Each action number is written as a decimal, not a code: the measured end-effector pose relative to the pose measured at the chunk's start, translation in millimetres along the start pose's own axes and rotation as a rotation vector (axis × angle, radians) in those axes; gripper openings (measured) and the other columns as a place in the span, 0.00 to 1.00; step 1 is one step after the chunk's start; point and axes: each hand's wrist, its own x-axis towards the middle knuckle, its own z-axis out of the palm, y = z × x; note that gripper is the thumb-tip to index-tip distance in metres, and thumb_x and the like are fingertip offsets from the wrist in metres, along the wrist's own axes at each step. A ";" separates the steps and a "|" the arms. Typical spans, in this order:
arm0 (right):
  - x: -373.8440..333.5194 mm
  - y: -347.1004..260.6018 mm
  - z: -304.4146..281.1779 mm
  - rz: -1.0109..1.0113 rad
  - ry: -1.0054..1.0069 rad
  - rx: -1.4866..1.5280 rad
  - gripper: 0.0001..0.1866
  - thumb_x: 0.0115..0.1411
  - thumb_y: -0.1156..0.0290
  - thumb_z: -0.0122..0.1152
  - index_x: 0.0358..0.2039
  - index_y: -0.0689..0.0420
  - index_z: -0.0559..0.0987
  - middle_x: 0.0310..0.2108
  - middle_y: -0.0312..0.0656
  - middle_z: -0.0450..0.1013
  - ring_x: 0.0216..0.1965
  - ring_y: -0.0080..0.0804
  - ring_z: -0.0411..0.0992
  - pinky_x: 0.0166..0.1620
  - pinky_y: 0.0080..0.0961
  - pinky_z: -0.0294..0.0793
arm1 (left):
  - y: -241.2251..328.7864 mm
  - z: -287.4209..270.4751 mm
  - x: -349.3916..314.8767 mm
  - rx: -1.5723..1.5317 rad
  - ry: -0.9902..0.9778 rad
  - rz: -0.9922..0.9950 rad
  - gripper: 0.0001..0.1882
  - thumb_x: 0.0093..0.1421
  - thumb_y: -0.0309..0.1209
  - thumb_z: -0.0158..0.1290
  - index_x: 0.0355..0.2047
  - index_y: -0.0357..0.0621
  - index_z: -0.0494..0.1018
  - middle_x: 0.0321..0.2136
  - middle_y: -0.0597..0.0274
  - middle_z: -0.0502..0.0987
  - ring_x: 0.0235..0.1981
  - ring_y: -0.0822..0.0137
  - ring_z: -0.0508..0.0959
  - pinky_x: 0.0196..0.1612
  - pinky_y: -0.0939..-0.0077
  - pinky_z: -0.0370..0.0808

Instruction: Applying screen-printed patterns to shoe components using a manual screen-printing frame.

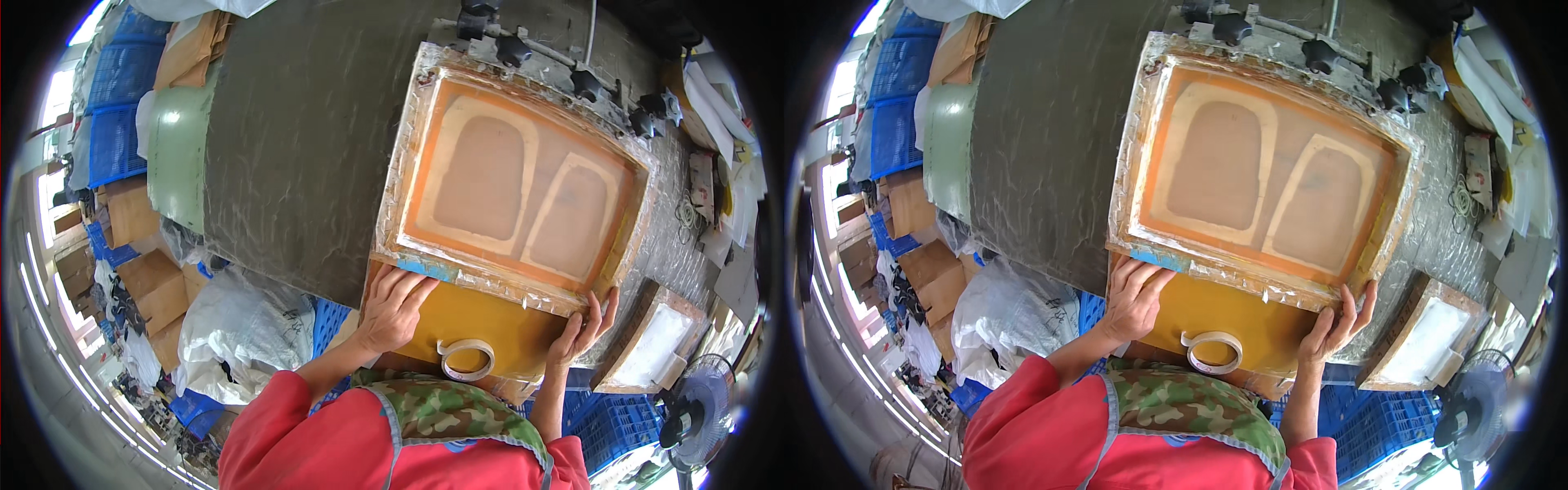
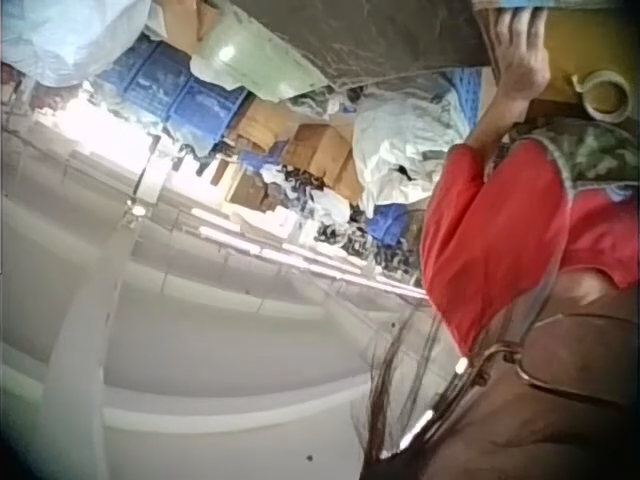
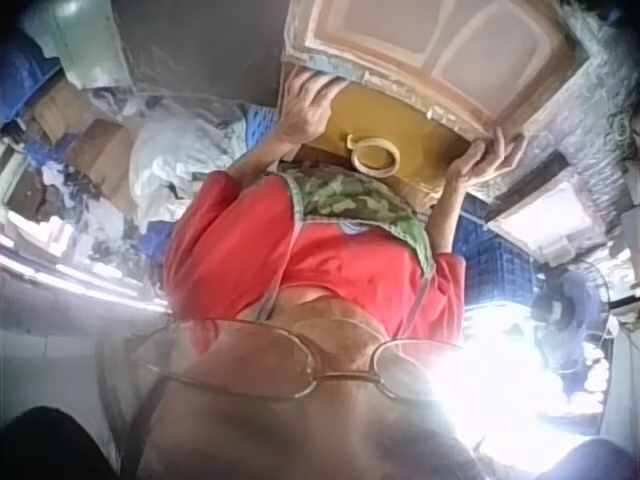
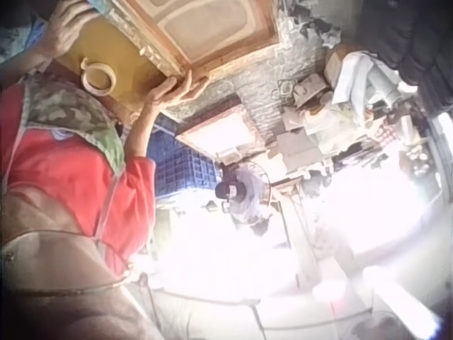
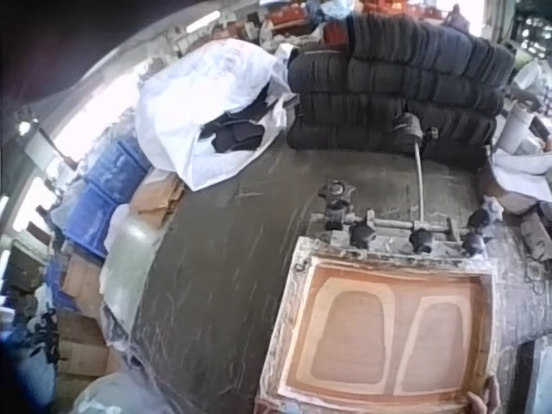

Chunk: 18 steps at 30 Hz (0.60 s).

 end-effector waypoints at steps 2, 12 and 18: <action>1.0 -1.5 0.0 -0.004 0.010 -0.019 0.17 0.62 0.71 0.46 0.49 0.62 0.73 0.64 0.54 0.52 0.64 0.51 0.53 0.63 0.43 0.55 | -0.3 -0.6 0.6 -0.004 -0.011 0.005 0.26 0.47 0.21 0.50 0.51 0.39 0.73 0.50 0.57 0.69 0.55 0.55 0.66 0.61 0.52 0.59; -10.5 6.5 -5.9 -0.050 0.085 -0.067 0.19 0.63 0.65 0.42 0.47 0.63 0.72 0.60 0.55 0.56 0.62 0.50 0.55 0.63 0.45 0.55 | 8.8 12.7 -1.9 0.076 -0.346 -0.075 0.23 0.59 0.41 0.49 0.50 0.38 0.70 0.55 0.43 0.63 0.56 0.37 0.58 0.55 0.34 0.50; -11.4 5.7 -3.8 -0.037 0.102 -0.028 0.17 0.63 0.64 0.43 0.47 0.61 0.72 0.59 0.53 0.56 0.61 0.49 0.55 0.62 0.46 0.55 | 19.3 21.3 7.4 0.112 -0.185 -0.145 0.24 0.60 0.41 0.49 0.53 0.43 0.69 0.58 0.46 0.61 0.60 0.40 0.55 0.59 0.38 0.44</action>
